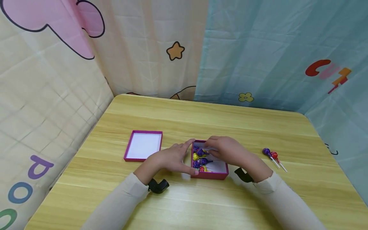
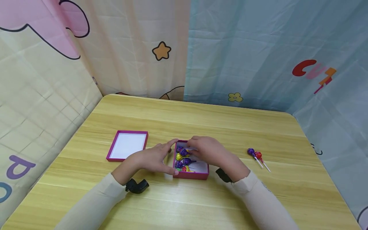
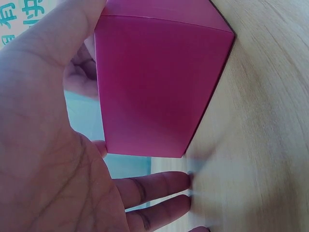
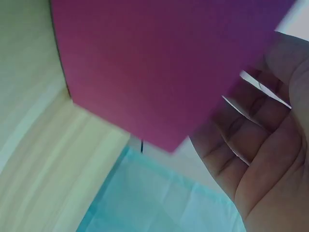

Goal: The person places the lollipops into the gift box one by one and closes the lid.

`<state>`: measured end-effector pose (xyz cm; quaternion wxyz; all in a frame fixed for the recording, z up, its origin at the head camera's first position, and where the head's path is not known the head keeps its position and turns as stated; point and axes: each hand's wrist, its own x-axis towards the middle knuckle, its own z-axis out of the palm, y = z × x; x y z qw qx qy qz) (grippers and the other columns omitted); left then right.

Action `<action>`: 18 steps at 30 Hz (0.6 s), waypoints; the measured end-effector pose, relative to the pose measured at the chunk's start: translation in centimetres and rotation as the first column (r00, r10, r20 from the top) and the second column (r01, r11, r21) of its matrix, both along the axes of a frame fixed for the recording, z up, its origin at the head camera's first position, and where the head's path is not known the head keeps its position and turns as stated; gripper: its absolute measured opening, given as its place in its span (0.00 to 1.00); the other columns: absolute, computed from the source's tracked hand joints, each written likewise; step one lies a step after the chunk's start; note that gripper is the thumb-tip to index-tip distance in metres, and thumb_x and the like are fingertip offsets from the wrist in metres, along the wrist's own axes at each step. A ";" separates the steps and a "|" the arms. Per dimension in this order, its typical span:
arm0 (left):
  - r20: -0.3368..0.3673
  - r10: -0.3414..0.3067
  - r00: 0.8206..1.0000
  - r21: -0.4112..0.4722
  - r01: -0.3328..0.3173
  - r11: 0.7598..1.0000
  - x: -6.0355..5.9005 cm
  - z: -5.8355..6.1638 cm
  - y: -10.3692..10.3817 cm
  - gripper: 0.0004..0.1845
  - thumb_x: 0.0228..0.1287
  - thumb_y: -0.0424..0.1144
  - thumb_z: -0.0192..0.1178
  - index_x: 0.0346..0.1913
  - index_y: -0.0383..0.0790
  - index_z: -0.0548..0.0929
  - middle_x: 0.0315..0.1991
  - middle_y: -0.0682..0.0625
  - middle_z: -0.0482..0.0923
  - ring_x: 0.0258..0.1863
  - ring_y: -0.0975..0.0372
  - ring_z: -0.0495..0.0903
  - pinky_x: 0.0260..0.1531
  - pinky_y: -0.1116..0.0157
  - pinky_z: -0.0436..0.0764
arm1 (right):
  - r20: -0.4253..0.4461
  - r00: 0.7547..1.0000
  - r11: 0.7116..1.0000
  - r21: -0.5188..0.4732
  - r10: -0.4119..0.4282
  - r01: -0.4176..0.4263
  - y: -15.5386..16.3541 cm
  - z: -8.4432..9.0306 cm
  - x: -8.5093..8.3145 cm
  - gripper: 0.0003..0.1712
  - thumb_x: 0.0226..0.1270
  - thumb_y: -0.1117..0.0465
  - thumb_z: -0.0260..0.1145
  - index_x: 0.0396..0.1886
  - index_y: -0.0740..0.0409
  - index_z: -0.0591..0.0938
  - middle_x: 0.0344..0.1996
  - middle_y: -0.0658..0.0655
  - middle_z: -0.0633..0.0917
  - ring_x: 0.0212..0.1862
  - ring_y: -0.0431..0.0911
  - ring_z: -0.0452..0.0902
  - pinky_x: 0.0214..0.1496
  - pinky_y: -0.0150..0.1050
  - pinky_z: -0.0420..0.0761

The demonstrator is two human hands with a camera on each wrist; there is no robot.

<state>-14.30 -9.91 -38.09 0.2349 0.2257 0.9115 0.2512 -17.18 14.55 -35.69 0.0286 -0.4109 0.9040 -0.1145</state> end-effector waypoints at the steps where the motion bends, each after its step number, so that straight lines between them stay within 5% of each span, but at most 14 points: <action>1: 0.001 0.000 1.000 -0.001 0.000 1.000 0.0 0.0 0.1 0.64 0.47 0.75 0.65 0.80 0.58 0.40 0.77 0.46 0.55 0.74 0.47 0.55 0.65 0.45 0.64 | -0.002 1.000 1.000 -0.016 -0.009 0.009 0.5 0.1 0.0 0.12 0.65 0.63 0.71 0.48 0.55 0.85 0.43 0.50 0.85 0.44 0.45 0.82 0.49 0.45 0.82; 9: -0.011 0.001 1.000 -0.010 -0.001 1.000 0.0 -0.1 0.3 0.64 0.47 0.75 0.65 0.80 0.58 0.41 0.76 0.45 0.56 0.74 0.46 0.55 0.66 0.43 0.63 | -0.004 0.994 0.990 -0.089 -0.111 0.111 4.0 1.1 0.1 0.11 0.66 0.65 0.70 0.48 0.57 0.85 0.44 0.53 0.86 0.47 0.49 0.82 0.48 0.48 0.83; 18: -0.004 0.001 1.000 -0.004 -0.001 1.000 -0.1 -0.3 0.2 0.64 0.47 0.75 0.65 0.80 0.58 0.40 0.77 0.45 0.55 0.74 0.47 0.55 0.66 0.44 0.64 | 0.011 0.975 0.973 -0.063 -0.222 0.222 8.6 0.4 -0.8 0.13 0.66 0.67 0.69 0.49 0.61 0.84 0.46 0.58 0.85 0.47 0.53 0.82 0.50 0.53 0.81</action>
